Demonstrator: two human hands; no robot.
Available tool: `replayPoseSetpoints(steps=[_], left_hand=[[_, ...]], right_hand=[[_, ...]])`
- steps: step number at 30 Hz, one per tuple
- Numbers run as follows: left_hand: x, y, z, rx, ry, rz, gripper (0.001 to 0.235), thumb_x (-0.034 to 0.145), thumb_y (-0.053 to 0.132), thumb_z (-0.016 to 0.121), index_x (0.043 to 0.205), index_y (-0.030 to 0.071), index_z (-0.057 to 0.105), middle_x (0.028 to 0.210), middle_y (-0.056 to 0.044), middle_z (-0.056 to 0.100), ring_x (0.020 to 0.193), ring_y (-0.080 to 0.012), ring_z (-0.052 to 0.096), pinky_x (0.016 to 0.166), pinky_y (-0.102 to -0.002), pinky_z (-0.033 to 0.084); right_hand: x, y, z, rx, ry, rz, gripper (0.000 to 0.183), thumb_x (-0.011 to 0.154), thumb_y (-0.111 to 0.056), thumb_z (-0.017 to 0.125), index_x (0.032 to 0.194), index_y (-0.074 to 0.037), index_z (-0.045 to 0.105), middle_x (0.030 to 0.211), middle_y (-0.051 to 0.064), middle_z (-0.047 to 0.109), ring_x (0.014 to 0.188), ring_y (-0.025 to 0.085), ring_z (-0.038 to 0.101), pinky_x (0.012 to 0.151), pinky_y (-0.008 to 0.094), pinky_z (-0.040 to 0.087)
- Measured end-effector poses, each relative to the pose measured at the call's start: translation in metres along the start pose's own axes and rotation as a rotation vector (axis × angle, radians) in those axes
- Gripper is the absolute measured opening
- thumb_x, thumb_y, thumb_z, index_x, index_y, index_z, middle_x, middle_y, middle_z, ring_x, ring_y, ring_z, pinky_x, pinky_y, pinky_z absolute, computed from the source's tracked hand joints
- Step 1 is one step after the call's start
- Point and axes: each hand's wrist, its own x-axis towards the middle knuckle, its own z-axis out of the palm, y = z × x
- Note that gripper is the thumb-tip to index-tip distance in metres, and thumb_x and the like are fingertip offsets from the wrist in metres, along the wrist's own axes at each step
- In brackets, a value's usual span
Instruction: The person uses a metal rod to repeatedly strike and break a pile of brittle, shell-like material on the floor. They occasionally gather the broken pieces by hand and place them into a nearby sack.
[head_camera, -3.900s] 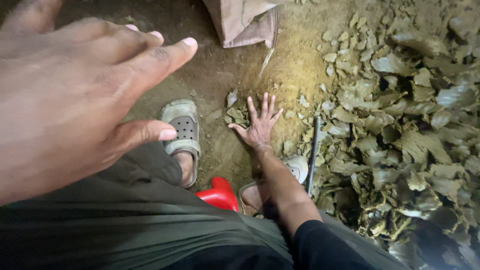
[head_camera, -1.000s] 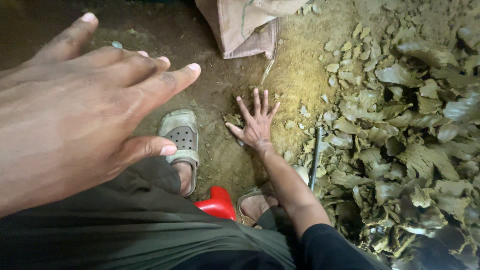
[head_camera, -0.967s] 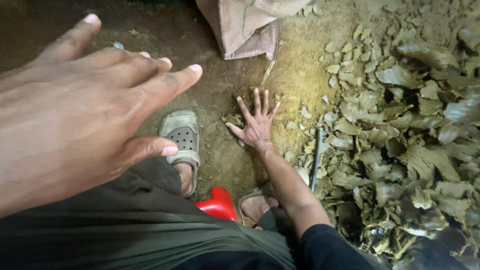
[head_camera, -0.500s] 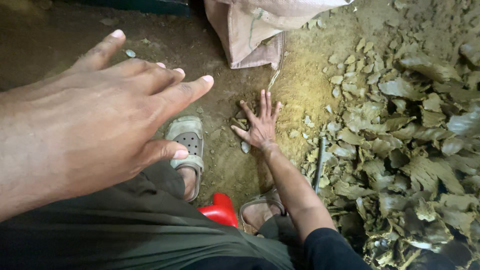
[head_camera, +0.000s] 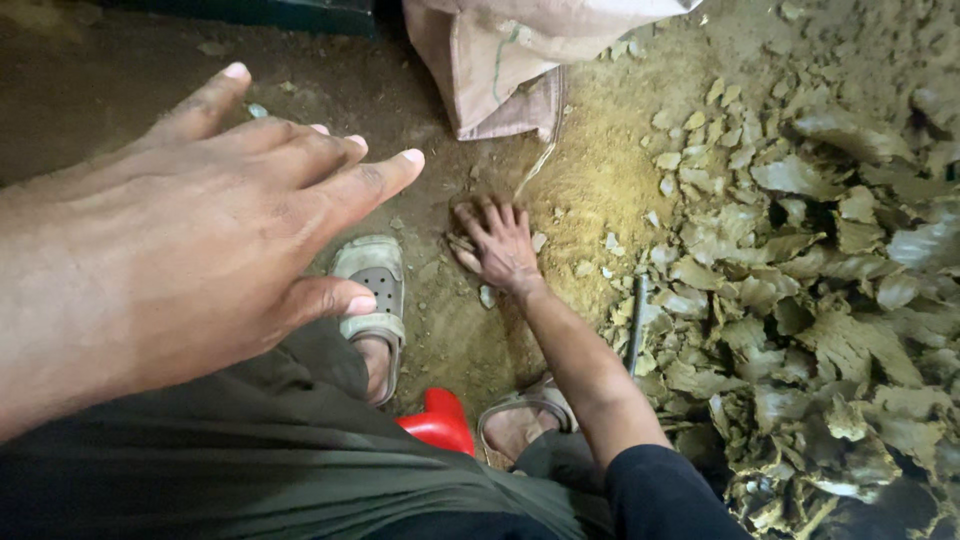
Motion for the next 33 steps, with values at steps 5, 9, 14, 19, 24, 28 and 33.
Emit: replayPoseSetpoints(steps=[5, 9, 14, 19, 24, 28, 33], left_hand=[[0.000, 0.000, -0.005, -0.072, -0.137, -0.029, 0.091, 0.084, 0.055, 0.058, 0.161, 0.015, 0.032, 0.130, -0.011, 0.061, 0.123, -0.0316, 0.057, 0.109, -0.063, 0.032], [-0.003, 0.001, -0.011, -0.119, -0.218, -0.053, 0.090, 0.087, 0.055, 0.057, 0.162, 0.014, 0.030, 0.132, -0.013, 0.058, 0.127, -0.0331, 0.054, 0.110, -0.062, 0.032], [-0.003, 0.003, -0.011, -0.190, -0.135, -0.017, 0.090, 0.086, 0.054, 0.060, 0.160, 0.012, 0.029, 0.142, -0.020, 0.054, 0.130, -0.0384, 0.048, 0.112, -0.064, 0.025], [-0.013, 0.000, -0.006, -0.285, -0.111, 0.000, 0.087, 0.087, 0.048, 0.066, 0.158, 0.012, 0.030, 0.141, -0.022, 0.053, 0.131, -0.0405, 0.047, 0.112, -0.066, 0.023], [-0.018, -0.007, -0.007, -0.257, -0.012, 0.017, 0.085, 0.086, 0.044, 0.068, 0.157, 0.010, 0.035, 0.141, -0.022, 0.054, 0.132, -0.0407, 0.049, 0.112, -0.066, 0.026], [-0.012, -0.010, -0.006, -0.254, -0.057, -0.011, 0.085, 0.086, 0.036, 0.070, 0.157, 0.010, 0.033, 0.141, -0.021, 0.054, 0.132, -0.0394, 0.049, 0.114, -0.066, 0.025], [0.001, -0.009, -0.014, -0.289, -0.266, -0.078, 0.088, 0.084, 0.030, 0.069, 0.160, 0.016, 0.027, 0.149, -0.016, 0.049, 0.139, -0.0351, 0.044, 0.116, -0.062, 0.020]], right_hand=[[0.004, 0.003, 0.006, -0.002, -0.119, 0.067, 0.062, 0.086, -0.051, 0.073, 0.138, -0.021, 0.059, 0.129, 0.015, 0.054, 0.121, 0.038, 0.053, 0.100, 0.055, 0.046], [0.002, 0.008, 0.010, 0.092, -0.190, 0.149, 0.062, 0.086, -0.047, 0.076, 0.139, -0.020, 0.057, 0.124, 0.014, 0.056, 0.110, 0.035, 0.063, 0.085, 0.048, 0.055], [0.011, 0.020, 0.015, 0.309, -0.106, 0.344, 0.059, 0.080, -0.038, 0.079, 0.132, -0.015, 0.063, 0.125, 0.016, 0.066, 0.099, 0.035, 0.069, 0.084, 0.045, 0.056], [0.022, 0.018, -0.016, 0.838, 0.116, 0.614, 0.041, 0.081, -0.022, 0.083, 0.118, -0.006, 0.072, 0.100, 0.008, 0.080, 0.087, 0.022, 0.076, 0.080, 0.035, 0.061], [0.045, 0.007, -0.126, 1.244, 0.034, 0.911, 0.041, 0.086, -0.024, 0.076, 0.126, -0.012, 0.073, 0.081, 0.007, 0.070, 0.056, 0.011, 0.056, 0.047, 0.028, 0.042], [0.099, 0.018, -0.232, 1.410, 0.220, 0.674, 0.046, 0.087, -0.022, 0.077, 0.128, -0.002, 0.068, 0.086, 0.002, 0.073, 0.055, 0.006, 0.055, 0.048, 0.021, 0.047], [0.222, 0.028, -0.333, 1.295, 0.374, 0.410, 0.040, 0.087, -0.018, 0.071, 0.126, -0.006, 0.071, 0.080, 0.004, 0.069, 0.050, 0.010, 0.051, 0.038, 0.025, 0.037]])
